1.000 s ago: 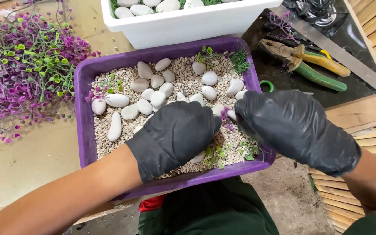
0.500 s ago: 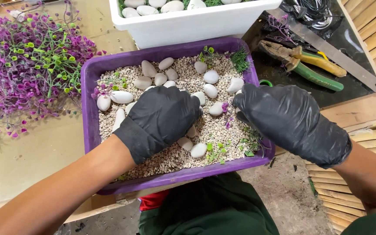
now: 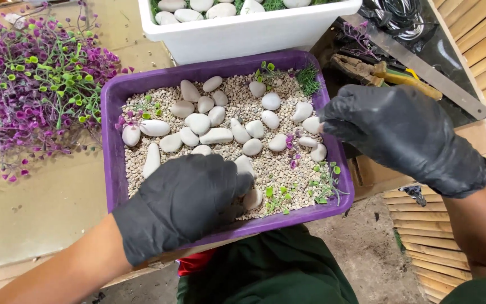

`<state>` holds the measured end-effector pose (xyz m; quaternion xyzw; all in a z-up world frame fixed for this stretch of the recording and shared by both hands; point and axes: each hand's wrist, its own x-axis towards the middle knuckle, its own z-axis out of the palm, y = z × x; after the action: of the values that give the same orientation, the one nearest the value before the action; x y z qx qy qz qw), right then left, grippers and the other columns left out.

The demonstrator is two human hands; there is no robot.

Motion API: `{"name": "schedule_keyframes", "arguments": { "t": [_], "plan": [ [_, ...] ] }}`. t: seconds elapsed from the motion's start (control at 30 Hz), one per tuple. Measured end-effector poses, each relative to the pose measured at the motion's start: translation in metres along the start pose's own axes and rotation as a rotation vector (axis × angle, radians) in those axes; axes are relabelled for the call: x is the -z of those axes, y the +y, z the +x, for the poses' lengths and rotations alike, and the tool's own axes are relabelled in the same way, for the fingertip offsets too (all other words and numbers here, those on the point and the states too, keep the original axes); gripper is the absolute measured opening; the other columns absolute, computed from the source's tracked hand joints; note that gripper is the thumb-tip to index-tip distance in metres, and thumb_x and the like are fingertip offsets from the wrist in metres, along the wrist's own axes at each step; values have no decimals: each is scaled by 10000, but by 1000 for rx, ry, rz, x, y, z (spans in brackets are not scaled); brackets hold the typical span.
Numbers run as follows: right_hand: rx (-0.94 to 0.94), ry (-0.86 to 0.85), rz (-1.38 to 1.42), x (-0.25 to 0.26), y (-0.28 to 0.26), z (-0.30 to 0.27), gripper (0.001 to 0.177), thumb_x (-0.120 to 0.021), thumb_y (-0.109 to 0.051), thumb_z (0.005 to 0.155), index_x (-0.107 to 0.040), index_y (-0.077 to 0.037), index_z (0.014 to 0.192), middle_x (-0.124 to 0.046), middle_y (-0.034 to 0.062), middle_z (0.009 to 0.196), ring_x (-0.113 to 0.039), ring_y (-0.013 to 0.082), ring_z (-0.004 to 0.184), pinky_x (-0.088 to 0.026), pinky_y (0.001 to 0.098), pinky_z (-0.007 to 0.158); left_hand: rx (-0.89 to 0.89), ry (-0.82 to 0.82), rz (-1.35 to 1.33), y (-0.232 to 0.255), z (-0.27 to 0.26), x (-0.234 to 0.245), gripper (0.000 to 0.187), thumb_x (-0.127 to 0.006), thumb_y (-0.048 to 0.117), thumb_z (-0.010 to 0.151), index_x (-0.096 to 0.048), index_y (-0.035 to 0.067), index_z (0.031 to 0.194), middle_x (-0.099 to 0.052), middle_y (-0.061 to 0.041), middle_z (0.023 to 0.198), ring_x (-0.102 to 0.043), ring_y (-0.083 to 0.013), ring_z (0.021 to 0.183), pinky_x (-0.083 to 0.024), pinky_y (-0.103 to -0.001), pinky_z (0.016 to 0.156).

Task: The person arranges white stones and green moss in a white rectangular bonsai pot containing a black tree trunk. They then move to a purple tray filled with gravel and small plants, arranging white stones among the greenery.

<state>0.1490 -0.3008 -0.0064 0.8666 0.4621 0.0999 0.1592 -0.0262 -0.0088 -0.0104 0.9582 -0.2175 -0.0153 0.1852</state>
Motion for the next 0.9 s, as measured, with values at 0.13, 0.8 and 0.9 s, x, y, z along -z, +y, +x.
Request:
{"name": "schedule_keyframes", "arguments": {
  "t": [0.13, 0.8, 0.9],
  "plan": [
    [-203, -139, 297, 31, -19, 14, 491, -376, -610, 1037, -597, -237, 808, -425, -49, 462, -419, 111, 325, -378, 280, 325, -75, -50, -9, 0, -3, -9, 97, -623, 336, 911, -676, 260, 883, -653, -53, 763, -636, -353, 681, -473, -524, 522],
    [169, 94, 220, -6, -9, 27, 408, -439, -579, 1043, -640, -224, 1054, -513, 23, 566, -522, 234, 397, -480, 400, 380, 110, 62, 174, -50, -18, -20, 270, -447, 363, 1062, -593, 179, 929, -677, -116, 770, -648, -418, 621, -431, -560, 455],
    [303, 194, 218, -4, -10, 30, 376, -422, -506, 1054, -624, -190, 1084, -310, -27, 470, -341, 162, 303, -363, 346, 290, 56, 120, 149, -62, -25, -24, 280, -710, 381, 898, -525, 173, 928, -672, -84, 738, -627, -413, 580, -388, -566, 421]
  ]
}}
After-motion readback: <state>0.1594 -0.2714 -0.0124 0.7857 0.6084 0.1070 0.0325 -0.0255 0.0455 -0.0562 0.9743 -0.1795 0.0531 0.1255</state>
